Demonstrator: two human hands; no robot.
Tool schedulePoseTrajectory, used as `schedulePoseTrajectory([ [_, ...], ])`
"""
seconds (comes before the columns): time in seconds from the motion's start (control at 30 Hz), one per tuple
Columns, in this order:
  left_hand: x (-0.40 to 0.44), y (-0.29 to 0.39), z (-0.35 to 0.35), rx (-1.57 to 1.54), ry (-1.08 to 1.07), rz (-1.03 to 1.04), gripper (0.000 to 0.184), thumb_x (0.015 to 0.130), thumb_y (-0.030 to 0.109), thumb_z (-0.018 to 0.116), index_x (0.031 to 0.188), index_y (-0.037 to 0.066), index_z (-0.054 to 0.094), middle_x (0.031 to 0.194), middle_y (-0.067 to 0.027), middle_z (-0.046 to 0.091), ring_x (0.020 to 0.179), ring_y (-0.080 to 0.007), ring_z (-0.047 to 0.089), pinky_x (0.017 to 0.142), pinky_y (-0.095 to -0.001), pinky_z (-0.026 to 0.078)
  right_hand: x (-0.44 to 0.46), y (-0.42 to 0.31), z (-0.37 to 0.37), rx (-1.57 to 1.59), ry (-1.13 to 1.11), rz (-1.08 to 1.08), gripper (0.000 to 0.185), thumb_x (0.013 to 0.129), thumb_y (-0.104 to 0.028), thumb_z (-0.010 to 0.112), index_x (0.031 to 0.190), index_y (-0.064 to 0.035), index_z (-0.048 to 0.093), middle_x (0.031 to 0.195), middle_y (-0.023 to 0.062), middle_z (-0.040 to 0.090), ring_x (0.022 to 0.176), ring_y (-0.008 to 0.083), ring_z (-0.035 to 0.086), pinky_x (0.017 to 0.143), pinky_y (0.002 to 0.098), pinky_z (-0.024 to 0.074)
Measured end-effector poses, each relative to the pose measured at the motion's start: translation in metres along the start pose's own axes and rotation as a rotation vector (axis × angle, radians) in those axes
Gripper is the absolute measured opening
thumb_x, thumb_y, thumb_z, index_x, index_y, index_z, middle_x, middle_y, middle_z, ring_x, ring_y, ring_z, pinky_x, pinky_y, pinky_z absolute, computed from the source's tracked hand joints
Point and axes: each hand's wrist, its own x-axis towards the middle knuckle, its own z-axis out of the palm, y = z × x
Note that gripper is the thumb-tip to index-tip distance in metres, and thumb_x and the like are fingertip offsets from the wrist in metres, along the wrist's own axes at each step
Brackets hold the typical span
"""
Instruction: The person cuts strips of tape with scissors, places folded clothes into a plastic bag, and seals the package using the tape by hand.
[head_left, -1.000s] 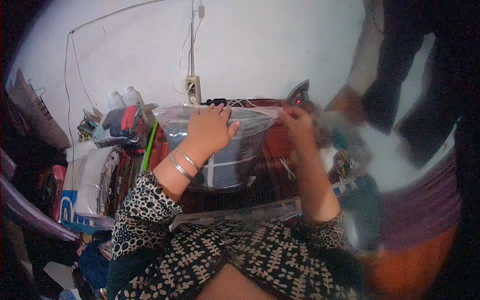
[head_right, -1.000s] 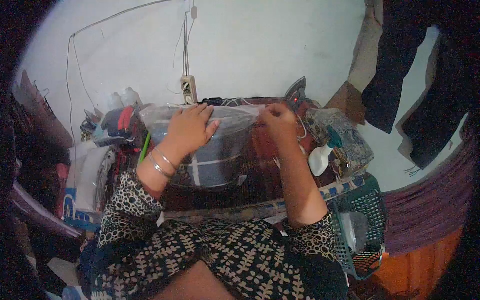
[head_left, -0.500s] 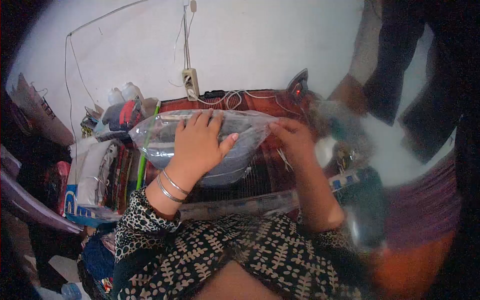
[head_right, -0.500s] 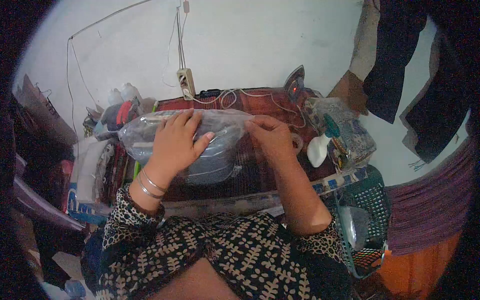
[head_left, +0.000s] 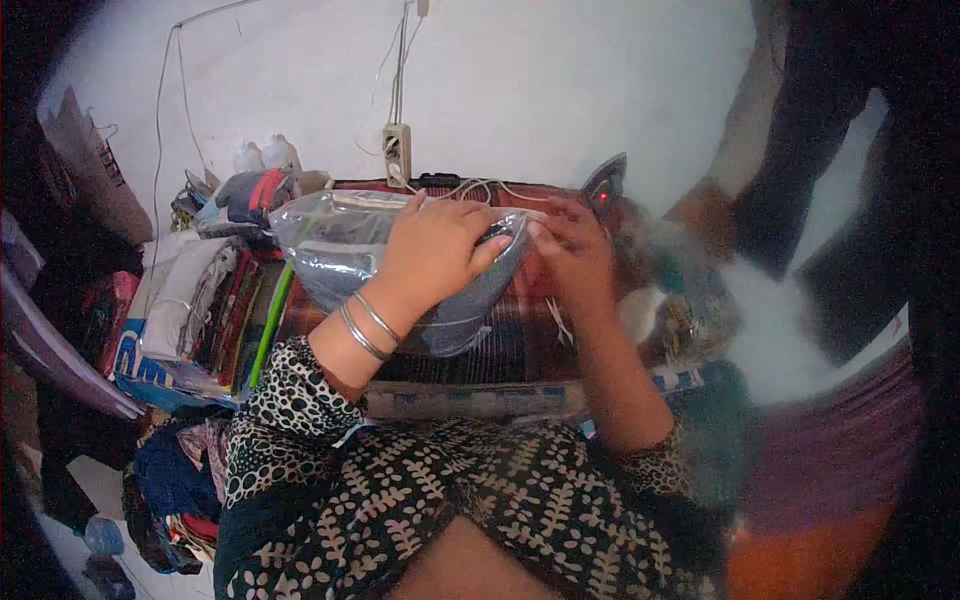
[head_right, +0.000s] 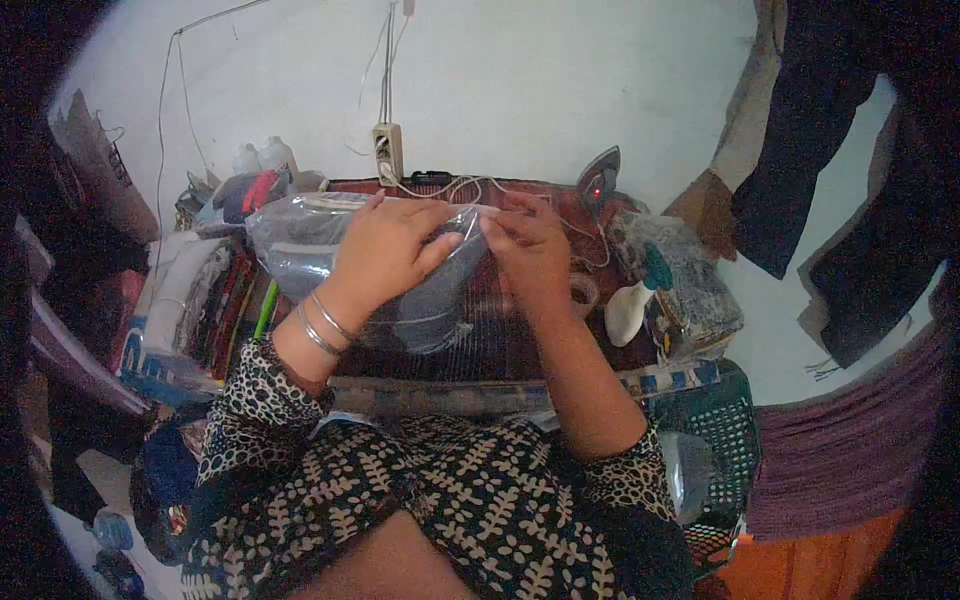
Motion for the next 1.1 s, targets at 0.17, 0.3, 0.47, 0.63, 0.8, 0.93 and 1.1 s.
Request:
schedulePoseTrajectory([
  [0.17,0.004,-0.002,0.014,0.065,0.031,0.056,0.025,0.085,0.030,0.061,0.103,0.014,0.067,0.097,-0.0056,0.068,0.095,-0.0258,0.063,0.091,-0.0493,0.045,0.000,0.003,-0.016,-0.401,0.080,-0.137,0.017,0.071,-0.014,0.076,0.085,-0.0041,0.072,0.106,0.0137,0.062,0.099,0.0287,0.060,0.085,0.0381,0.0493],
  [0.3,0.008,0.002,0.015,0.070,0.066,0.075,0.018,0.083,0.026,0.062,0.091,0.011,0.068,0.086,-0.0065,0.068,0.082,-0.0280,0.064,0.079,-0.0428,0.048,0.011,-0.003,-0.030,-0.511,-0.089,-0.233,0.017,0.069,-0.012,0.076,0.083,-0.0039,0.070,0.105,0.0143,0.063,0.097,0.0299,0.061,0.086,0.0380,0.0494],
  [0.47,0.010,0.007,0.008,0.037,0.140,0.087,0.014,0.082,0.022,0.064,0.087,0.010,0.068,0.084,-0.0074,0.067,0.079,-0.0284,0.063,0.075,-0.0415,0.048,0.023,-0.022,-0.021,-0.423,-0.069,-0.195,0.022,0.070,-0.016,0.074,0.089,-0.0061,0.069,0.092,0.0121,0.067,0.092,0.0295,0.062,0.079,0.0383,0.0495],
  [0.63,0.010,0.009,0.004,0.014,0.173,0.087,0.012,0.081,0.020,0.065,0.085,0.010,0.066,0.084,-0.0073,0.066,0.079,-0.0284,0.063,0.075,-0.0419,0.048,0.038,-0.039,-0.030,-0.515,-0.377,-0.070,0.023,0.074,-0.023,0.070,0.091,-0.0072,0.067,0.087,0.0140,0.066,0.091,0.0290,0.063,0.075,0.0382,0.0492],
  [0.8,0.007,0.000,0.004,0.057,0.199,0.068,0.014,0.080,0.022,0.066,0.087,0.010,0.065,0.083,-0.0073,0.065,0.080,-0.0287,0.063,0.074,-0.0418,0.047,0.044,-0.042,-0.011,-0.529,-0.493,0.114,0.021,0.076,-0.024,0.066,0.088,-0.0067,0.066,0.084,0.0157,0.066,0.082,0.0323,0.065,0.071,0.0410,0.0503],
  [0.93,0.004,0.002,-0.001,0.080,0.196,0.061,0.015,0.080,0.023,0.066,0.089,0.011,0.065,0.084,-0.0071,0.064,0.081,-0.0282,0.063,0.074,-0.0415,0.046,0.042,-0.060,0.002,-0.839,-0.457,-0.229,0.020,0.079,-0.024,0.063,0.089,-0.0075,0.066,0.087,0.0168,0.067,0.083,0.0353,0.065,0.074,0.0462,0.0505],
  [1.1,-0.002,-0.001,-0.013,0.063,0.072,-0.017,0.015,0.082,0.024,0.065,0.088,0.010,0.064,0.085,-0.0067,0.064,0.082,-0.0274,0.063,0.073,-0.0422,0.046,0.040,-0.073,0.010,-1.090,-0.559,-0.108,0.021,0.080,-0.024,0.060,0.093,-0.0087,0.067,0.092,0.0176,0.067,0.089,0.0352,0.065,0.078,0.0484,0.0498],
])
